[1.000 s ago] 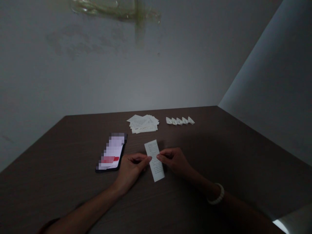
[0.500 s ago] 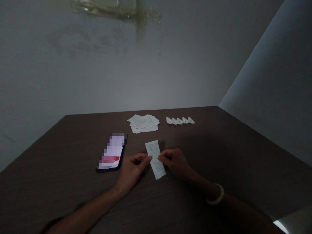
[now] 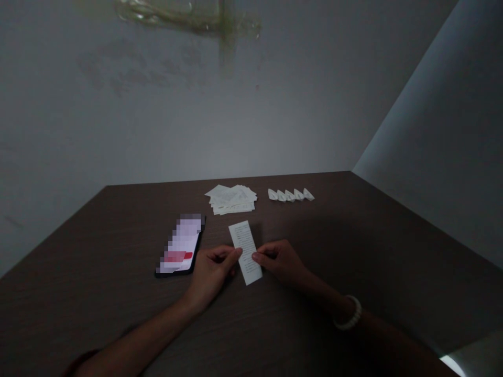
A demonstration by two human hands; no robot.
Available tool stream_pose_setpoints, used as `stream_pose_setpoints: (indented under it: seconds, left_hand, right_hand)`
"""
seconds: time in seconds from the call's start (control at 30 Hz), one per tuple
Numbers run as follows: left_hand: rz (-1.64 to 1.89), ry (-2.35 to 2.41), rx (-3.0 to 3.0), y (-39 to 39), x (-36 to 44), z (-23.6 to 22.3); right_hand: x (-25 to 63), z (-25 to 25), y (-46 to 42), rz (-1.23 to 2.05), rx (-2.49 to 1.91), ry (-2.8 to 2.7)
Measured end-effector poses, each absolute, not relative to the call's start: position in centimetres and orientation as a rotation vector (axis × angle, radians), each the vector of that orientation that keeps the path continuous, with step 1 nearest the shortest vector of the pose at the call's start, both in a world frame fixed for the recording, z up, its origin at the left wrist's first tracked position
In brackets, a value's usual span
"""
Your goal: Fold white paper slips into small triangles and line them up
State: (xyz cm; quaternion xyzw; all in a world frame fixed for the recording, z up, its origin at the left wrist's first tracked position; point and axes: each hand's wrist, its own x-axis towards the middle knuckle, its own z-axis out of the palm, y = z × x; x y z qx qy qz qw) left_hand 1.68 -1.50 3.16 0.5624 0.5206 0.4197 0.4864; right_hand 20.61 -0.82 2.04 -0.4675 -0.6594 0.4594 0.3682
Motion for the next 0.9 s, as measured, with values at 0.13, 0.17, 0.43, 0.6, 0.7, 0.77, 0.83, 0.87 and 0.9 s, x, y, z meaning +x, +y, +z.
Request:
stream_pose_setpoints:
  seconds: [0.13,0.17,0.43,0.6,0.7,0.77,0.83,0.87,0.9]
  left_hand:
    - [1.007,1.25,1.351,-1.6,1.8,3.28]
    - [0.997,1.236,1.36,-1.63,1.81,3.24]
    - [0.924,1.223,1.408,-1.62,1.87,3.01]
    - [0.937,1.247,1.404,-1.63,1.83,3.41]
    - [0.962,1.254,1.389,-1.58,1.72,3.34]
    - [0.984,1.261,1.376,-1.51,1.63,3.17]
    - [0.998,1.275,1.366,-1.46,1.57,3.01]
    - [0.998,1.281,1.364,-1.45,1.56,2.96]
    - [0.993,1.283,1.363,-1.46,1.57,2.93]
  right_hand:
    - [20.51,2.3,-0.87,1.163,-1.228,-1.689]
    - [20.48,2.28,-0.85,1.166,-1.238,-1.683]
    - [20.45,1.86,-0.64,1.107,-1.241,-1.725]
    - [20.38,2.13,-0.82,1.134,-1.219,-1.697]
    - [20.45,2.05,-0.88,1.18,-1.188,-1.681]
    - [20.53,1.92,-0.89,1.203,-1.17,-1.682]
    - [20.58,1.79,-0.89,1.195,-1.175,-1.687]
    - [20.58,1.74,-0.88,1.178,-1.186,-1.688]
    - [20.56,1.71,-0.88,1.156,-1.197,-1.689]
